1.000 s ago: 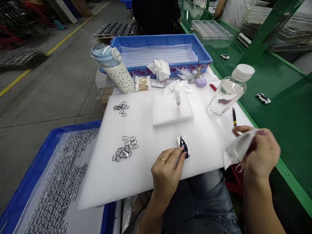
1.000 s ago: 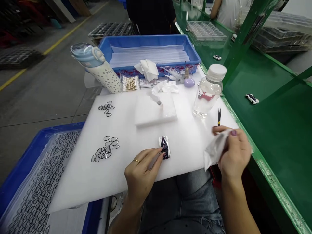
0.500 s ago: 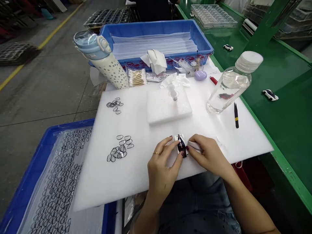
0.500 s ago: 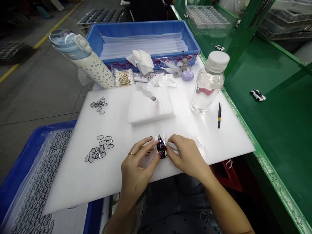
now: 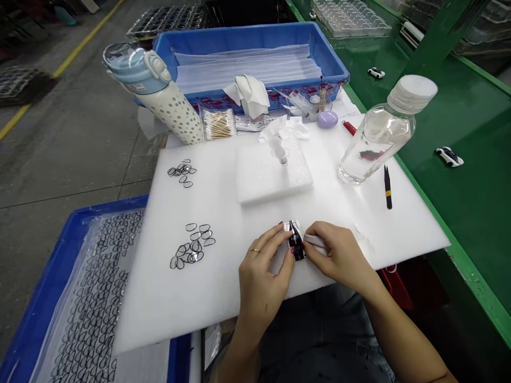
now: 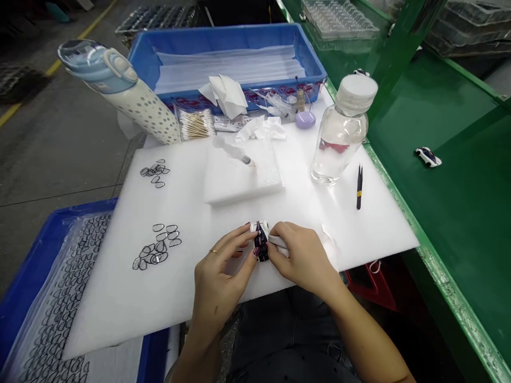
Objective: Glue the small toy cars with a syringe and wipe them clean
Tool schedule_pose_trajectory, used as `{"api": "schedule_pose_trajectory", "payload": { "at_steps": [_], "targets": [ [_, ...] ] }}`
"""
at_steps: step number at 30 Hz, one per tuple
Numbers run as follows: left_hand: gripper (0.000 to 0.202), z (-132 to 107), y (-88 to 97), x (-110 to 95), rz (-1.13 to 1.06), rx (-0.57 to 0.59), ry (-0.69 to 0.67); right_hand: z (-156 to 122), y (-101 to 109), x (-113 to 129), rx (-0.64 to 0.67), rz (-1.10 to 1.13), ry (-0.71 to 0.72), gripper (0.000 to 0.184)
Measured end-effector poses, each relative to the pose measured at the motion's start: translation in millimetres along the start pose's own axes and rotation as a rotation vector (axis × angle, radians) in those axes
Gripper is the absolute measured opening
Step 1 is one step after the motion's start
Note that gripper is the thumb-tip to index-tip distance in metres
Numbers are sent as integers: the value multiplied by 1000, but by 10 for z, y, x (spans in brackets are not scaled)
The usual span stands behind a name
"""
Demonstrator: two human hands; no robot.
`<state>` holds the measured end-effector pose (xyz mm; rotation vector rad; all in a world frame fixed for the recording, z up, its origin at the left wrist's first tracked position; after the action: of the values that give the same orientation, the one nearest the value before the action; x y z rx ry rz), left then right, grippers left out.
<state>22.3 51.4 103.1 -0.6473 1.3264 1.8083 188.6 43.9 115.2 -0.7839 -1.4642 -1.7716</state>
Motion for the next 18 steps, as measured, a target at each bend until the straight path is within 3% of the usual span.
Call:
{"api": "schedule_pose_trajectory", "payload": {
  "at_steps": [3, 8, 11, 15, 18],
  "targets": [
    [25, 15, 25, 13, 2, 20, -5, -26, -3, 5, -34, -12, 46, 8],
    [59, -5, -4, -40, 137, 217, -211, -89, 48, 23, -151, 51, 155, 7],
    [66, -19, -51, -64, 240, 280, -268, -104, 87, 17, -224, 75, 142, 5],
    [57, -16, -61, -34, 226, 194, -217, -102, 95, 10, -247, 76, 129, 10],
    [59, -24, -37, 19, 234, 79, -173, -145, 93, 25, -336, 5, 237, 13]
  ]
}}
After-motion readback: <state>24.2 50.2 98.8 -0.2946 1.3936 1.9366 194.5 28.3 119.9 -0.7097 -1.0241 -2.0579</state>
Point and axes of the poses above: each hand's wrist, its own z-axis towards the middle knuckle, its own y-axis out of the back of the hand, x = y × z, the point moved 3 cm from there along z, towards the middle knuckle, and after that the axes turned 9 degrees about -x, right-handed, at the moved point
